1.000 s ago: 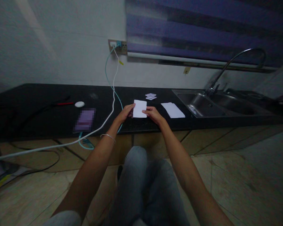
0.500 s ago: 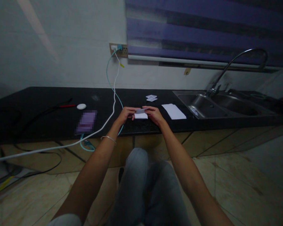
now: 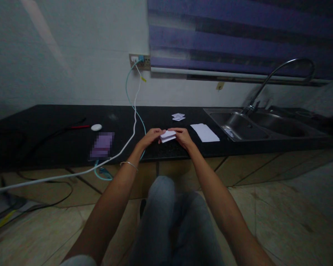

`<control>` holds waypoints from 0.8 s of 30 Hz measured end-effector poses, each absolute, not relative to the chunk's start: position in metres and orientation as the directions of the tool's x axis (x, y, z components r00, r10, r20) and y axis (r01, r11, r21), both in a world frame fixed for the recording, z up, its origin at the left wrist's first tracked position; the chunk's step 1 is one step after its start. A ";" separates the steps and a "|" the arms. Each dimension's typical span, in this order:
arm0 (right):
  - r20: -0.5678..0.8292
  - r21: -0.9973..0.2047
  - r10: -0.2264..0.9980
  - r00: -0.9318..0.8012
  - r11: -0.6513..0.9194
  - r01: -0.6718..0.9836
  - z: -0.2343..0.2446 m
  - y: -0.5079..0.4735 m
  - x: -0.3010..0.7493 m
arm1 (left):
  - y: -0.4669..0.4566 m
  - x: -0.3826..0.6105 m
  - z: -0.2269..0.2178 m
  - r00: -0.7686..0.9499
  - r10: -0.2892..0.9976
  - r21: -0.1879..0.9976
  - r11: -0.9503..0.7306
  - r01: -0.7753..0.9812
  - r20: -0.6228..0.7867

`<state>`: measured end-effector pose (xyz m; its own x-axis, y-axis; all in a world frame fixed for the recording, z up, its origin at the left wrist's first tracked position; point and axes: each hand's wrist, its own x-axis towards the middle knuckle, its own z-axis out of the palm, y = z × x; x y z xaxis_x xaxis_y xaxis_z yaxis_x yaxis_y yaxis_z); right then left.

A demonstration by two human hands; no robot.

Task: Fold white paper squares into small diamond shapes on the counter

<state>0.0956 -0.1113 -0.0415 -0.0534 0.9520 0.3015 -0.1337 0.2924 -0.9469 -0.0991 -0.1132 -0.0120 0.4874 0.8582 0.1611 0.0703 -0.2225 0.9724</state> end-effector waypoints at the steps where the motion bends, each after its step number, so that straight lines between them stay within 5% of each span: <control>1: 0.297 -0.949 0.953 -0.053 0.288 -0.131 -0.041 -0.112 0.095 | -0.114 -0.099 -0.012 0.501 0.850 0.966 -0.239 0.094 0.162; 12: 0.168 -0.958 0.978 -0.124 0.133 -0.253 -0.027 -0.120 0.091 | -0.112 -0.100 -0.016 0.489 0.843 0.928 -0.338 0.158 0.223; 18: 0.215 -0.976 0.962 -0.167 0.207 -0.060 -0.034 -0.120 0.093 | -0.110 -0.101 -0.020 0.475 0.851 0.941 -0.316 0.120 0.225; 24: 0.239 -0.971 0.953 -0.185 0.233 -0.052 -0.034 -0.122 0.095 | -0.118 -0.101 -0.014 0.509 0.847 0.958 -0.253 0.133 0.153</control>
